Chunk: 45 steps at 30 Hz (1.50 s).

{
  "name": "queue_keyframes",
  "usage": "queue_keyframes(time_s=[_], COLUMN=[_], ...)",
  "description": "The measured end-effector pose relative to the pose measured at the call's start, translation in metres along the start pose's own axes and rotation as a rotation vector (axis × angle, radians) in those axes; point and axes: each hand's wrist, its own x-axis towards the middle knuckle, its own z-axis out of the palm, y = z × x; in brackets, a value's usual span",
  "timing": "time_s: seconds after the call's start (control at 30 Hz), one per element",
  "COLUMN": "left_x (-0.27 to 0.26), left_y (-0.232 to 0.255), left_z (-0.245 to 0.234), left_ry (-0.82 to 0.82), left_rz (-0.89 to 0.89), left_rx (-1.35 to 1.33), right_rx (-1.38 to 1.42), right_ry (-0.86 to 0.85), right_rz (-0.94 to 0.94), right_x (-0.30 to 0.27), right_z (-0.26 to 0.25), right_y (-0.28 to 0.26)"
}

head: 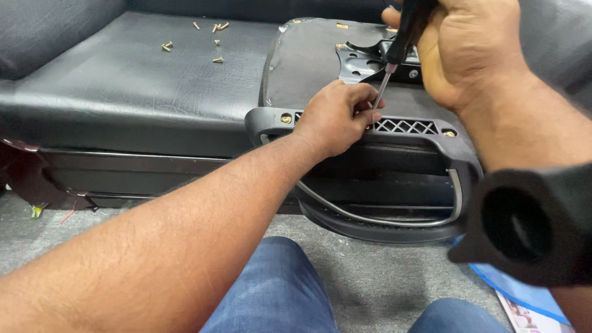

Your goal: The person uses a screwdriver to fasten screws into a black plastic frame attached to a dark upholstered seat. The person repeatedly picks up screws and tightens them into the frame along the seat edge.

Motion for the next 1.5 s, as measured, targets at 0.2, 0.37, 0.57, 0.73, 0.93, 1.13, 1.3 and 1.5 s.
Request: queue_keyframes(time_s=[0.2, 0.37, 0.57, 0.73, 0.93, 1.13, 1.3, 1.5], left_x=[0.005, 0.004, 0.002, 0.004, 0.006, 0.004, 0.004, 0.004], left_y=[0.003, 0.004, 0.001, 0.005, -0.001, -0.002, 0.003, 0.007], left_z=[-0.001, 0.003, -0.003, 0.001, 0.0, 0.001, 0.006, -0.001], left_ry=[0.004, -0.023, -0.095, -0.052, 0.002, -0.074, 0.006, 0.008], left_rz=[-0.045, -0.111, -0.057, -0.072, 0.074, 0.036, -0.12, -0.087], left_rx=[-0.068, -0.066, -0.105, -0.143, -0.029, -0.238, -0.22, -0.115], right_rx=[-0.364, -0.377, -0.27, -0.788, -0.281, -0.521, -0.513, -0.397], right_ry=[0.006, 0.1, -0.267, 0.126, -0.117, -0.028, -0.061, -0.175], right_rz=[-0.126, 0.016, -0.022, -0.039, -0.011, -0.139, -0.172, -0.05], right_x=[-0.001, -0.004, -0.017, -0.019, -0.017, -0.016, -0.015, -0.02], right_z=[0.008, 0.008, -0.007, 0.007, 0.012, 0.008, 0.009, -0.001], right_y=[-0.011, -0.006, -0.03, -0.025, -0.023, -0.018, -0.012, -0.014])
